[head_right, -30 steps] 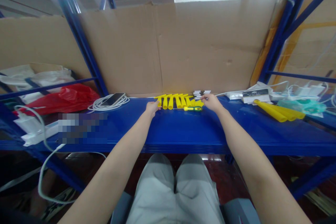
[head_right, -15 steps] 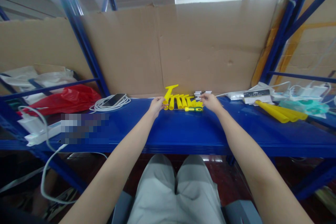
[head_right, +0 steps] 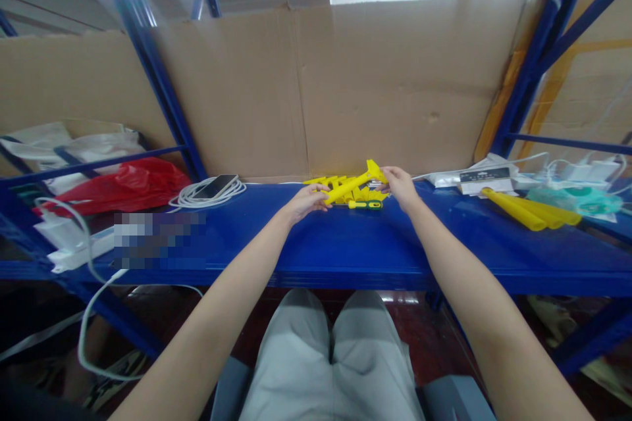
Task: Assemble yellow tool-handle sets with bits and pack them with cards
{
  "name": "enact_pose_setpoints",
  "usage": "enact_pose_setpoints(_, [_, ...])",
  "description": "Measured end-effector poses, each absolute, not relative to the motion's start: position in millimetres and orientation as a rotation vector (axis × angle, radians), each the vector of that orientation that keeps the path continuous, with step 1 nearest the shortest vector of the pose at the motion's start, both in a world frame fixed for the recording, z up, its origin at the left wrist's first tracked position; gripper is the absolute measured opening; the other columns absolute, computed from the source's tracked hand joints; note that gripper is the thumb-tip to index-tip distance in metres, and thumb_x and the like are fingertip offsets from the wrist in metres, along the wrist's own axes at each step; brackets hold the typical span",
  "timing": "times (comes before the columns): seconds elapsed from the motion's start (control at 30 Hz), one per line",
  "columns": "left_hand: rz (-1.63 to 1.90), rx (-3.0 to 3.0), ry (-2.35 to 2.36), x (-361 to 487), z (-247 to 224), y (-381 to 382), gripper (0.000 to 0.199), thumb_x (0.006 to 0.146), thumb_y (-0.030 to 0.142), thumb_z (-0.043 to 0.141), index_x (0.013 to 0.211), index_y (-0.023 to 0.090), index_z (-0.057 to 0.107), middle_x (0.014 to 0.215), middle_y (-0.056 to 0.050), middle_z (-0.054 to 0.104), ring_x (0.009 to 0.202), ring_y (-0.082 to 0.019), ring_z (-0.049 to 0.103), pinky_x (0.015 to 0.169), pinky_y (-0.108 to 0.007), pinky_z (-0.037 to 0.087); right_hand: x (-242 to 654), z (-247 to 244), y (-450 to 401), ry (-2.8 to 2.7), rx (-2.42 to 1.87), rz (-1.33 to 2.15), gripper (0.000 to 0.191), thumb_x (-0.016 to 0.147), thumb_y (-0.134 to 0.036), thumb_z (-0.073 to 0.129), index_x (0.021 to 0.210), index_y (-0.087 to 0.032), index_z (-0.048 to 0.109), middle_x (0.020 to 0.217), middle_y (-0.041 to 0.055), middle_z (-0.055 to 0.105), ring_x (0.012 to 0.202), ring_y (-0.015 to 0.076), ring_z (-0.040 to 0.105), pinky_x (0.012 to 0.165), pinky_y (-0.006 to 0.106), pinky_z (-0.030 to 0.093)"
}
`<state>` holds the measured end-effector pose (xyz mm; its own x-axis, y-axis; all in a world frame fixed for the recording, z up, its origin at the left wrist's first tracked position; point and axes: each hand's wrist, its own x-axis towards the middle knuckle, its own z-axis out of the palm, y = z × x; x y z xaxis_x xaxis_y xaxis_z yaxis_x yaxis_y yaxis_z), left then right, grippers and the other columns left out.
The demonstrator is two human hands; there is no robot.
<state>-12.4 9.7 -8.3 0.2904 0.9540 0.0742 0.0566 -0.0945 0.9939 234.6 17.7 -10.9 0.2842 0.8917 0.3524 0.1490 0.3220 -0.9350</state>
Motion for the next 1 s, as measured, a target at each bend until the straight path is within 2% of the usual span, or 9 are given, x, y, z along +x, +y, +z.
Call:
enact_pose_setpoints(0.1, [1.009, 1.486, 1.032, -11.2, -7.9, 10.7, 0.023, 0.080, 0.002, 0.055, 0.100, 0.013, 0.059, 0.078, -0.006, 0.066, 0.056, -0.010, 0.062, 0.056, -0.023, 0.050, 234.8, -11.9, 18.6, -1.188, -1.149, 0.686, 0.013, 0.083, -0.015, 0.056, 0.094, -0.015, 0.063, 0.081, 0.0057, 0.070, 0.051, 0.0092, 0.063, 0.049, 0.019, 0.050])
enact_pose_setpoints(0.27, [1.035, 1.667, 1.154, -7.8, -10.4, 11.4, 0.019, 0.078, 0.013, 0.064, 0.097, 0.014, 0.061, 0.079, -0.006, 0.067, 0.060, -0.011, 0.060, 0.055, -0.022, 0.046, 233.6, -14.2, 18.8, -1.227, -1.156, 0.702, 0.015, 0.084, -0.015, 0.055, 0.095, -0.014, 0.065, 0.074, 0.0053, 0.070, 0.050, 0.0103, 0.062, 0.051, 0.021, 0.052])
enact_pose_setpoints(0.4, [0.996, 2.028, 1.308, -4.3, -15.0, 3.3, 0.022, 0.074, 0.020, 0.070, 0.094, 0.015, 0.063, 0.083, -0.007, 0.067, 0.078, -0.019, 0.064, 0.072, -0.030, 0.050, 226.8, -16.5, 18.1, -1.305, -1.172, 0.685, 0.017, 0.084, -0.019, 0.057, 0.097, -0.014, 0.066, 0.078, 0.0064, 0.072, 0.052, 0.0106, 0.063, 0.052, 0.022, 0.052])
enact_pose_setpoints(0.53, [0.854, 2.379, 1.395, -1.7, -17.4, -5.4, 0.029, 0.075, 0.023, 0.068, 0.103, 0.019, 0.062, 0.102, -0.008, 0.068, 0.102, -0.026, 0.061, 0.091, -0.037, 0.046, 215.5, -17.9, 14.6, -1.380, -1.191, 0.710, 0.019, 0.085, -0.017, 0.056, 0.099, -0.014, 0.067, 0.083, 0.0066, 0.072, 0.053, 0.0098, 0.063, 0.051, 0.021, 0.051])
enact_pose_setpoints(0.73, [0.842, 2.525, 1.357, -1.1, -18.1, -4.9, 0.033, 0.082, 0.020, 0.059, 0.114, 0.021, 0.057, 0.121, -0.010, 0.063, 0.113, -0.025, 0.057, 0.097, -0.037, 0.043, 198.5, -17.7, 6.8, -1.541, -1.241, 0.780, 0.025, 0.086, -0.014, 0.050, 0.104, -0.015, 0.067, 0.094, 0.0078, 0.072, 0.059, 0.0096, 0.065, 0.051, 0.019, 0.050])
enact_pose_setpoints(0.83, [0.888, 2.535, 1.351, -1.6, -19.2, -2.8, 0.032, 0.082, 0.017, 0.057, 0.114, 0.021, 0.056, 0.121, -0.010, 0.062, 0.113, -0.025, 0.057, 0.097, -0.037, 0.043, 194.2, -22.6, 11.3, -1.684, -1.236, 0.691, 0.025, 0.087, -0.014, 0.049, 0.103, -0.016, 0.067, 0.097, 0.0073, 0.072, 0.066, 0.0122, 0.068, 0.058, 0.022, 0.054])
enact_pose_setpoints(1.0, [0.879, 2.543, 1.403, -2.5, -21.6, 0.3, 0.031, 0.083, 0.015, 0.055, 0.114, 0.022, 0.056, 0.123, -0.009, 0.061, 0.114, -0.023, 0.056, 0.099, -0.036, 0.042, 187.6, -32.1, 17.2, -2.031, -1.183, 0.282, 0.026, 0.084, -0.013, 0.051, 0.101, -0.018, 0.070, 0.095, 0.0057, 0.073, 0.086, 0.0183, 0.068, 0.082, 0.034, 0.053])
